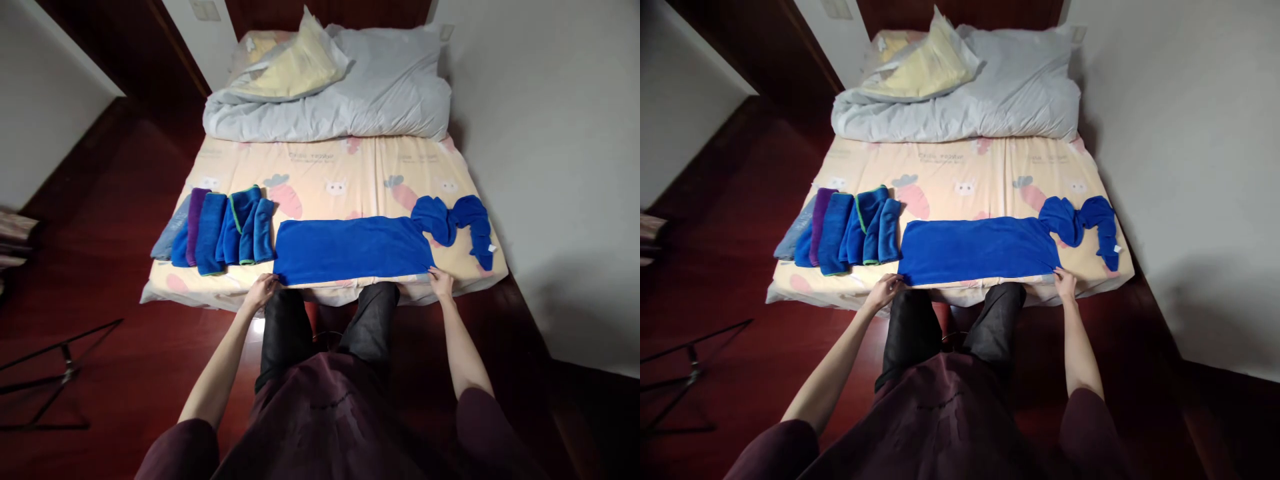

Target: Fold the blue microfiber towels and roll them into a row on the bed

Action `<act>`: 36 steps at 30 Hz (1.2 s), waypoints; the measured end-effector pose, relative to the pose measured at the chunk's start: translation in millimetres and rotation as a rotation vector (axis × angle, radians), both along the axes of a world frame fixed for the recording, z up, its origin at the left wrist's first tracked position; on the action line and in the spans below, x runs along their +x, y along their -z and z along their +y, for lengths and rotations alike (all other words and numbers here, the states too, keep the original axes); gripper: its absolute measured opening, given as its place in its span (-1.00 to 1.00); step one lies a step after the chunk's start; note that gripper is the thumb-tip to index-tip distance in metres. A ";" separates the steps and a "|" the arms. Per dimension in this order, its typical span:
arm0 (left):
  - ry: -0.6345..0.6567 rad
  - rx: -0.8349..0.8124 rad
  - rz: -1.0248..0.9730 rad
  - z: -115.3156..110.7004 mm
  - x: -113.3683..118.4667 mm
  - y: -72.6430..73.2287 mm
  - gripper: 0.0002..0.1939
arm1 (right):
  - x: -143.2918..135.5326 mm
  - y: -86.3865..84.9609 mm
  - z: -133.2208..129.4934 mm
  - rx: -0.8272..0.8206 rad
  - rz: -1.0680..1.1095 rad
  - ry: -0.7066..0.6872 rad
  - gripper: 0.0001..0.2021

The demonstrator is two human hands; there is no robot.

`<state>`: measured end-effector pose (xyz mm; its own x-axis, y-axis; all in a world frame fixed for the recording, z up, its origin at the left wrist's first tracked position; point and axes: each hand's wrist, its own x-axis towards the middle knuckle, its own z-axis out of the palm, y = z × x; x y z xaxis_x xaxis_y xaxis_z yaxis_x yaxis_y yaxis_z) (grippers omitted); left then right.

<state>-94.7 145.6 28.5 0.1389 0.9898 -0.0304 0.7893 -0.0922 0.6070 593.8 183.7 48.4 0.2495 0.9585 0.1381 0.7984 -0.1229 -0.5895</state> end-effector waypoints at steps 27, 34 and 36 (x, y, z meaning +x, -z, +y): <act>0.178 0.123 0.472 66.2 33.0 -33.5 -0.64 | 4.3 47.1 -32.6 -0.035 0.031 0.111 -0.56; 0.010 0.068 0.492 94.3 13.3 -12.6 -0.43 | 8.2 32.2 -35.4 -0.157 0.036 0.049 -0.58; -0.001 0.084 0.501 90.1 -1.1 -7.7 -0.44 | 11.5 26.3 -30.4 -0.178 0.018 0.034 -0.61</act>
<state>-95.9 235.7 36.1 0.1268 0.9918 -0.0132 0.9818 -0.1236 0.1444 605.2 153.3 22.0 0.2831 0.9584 -0.0374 0.7817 -0.2532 -0.5699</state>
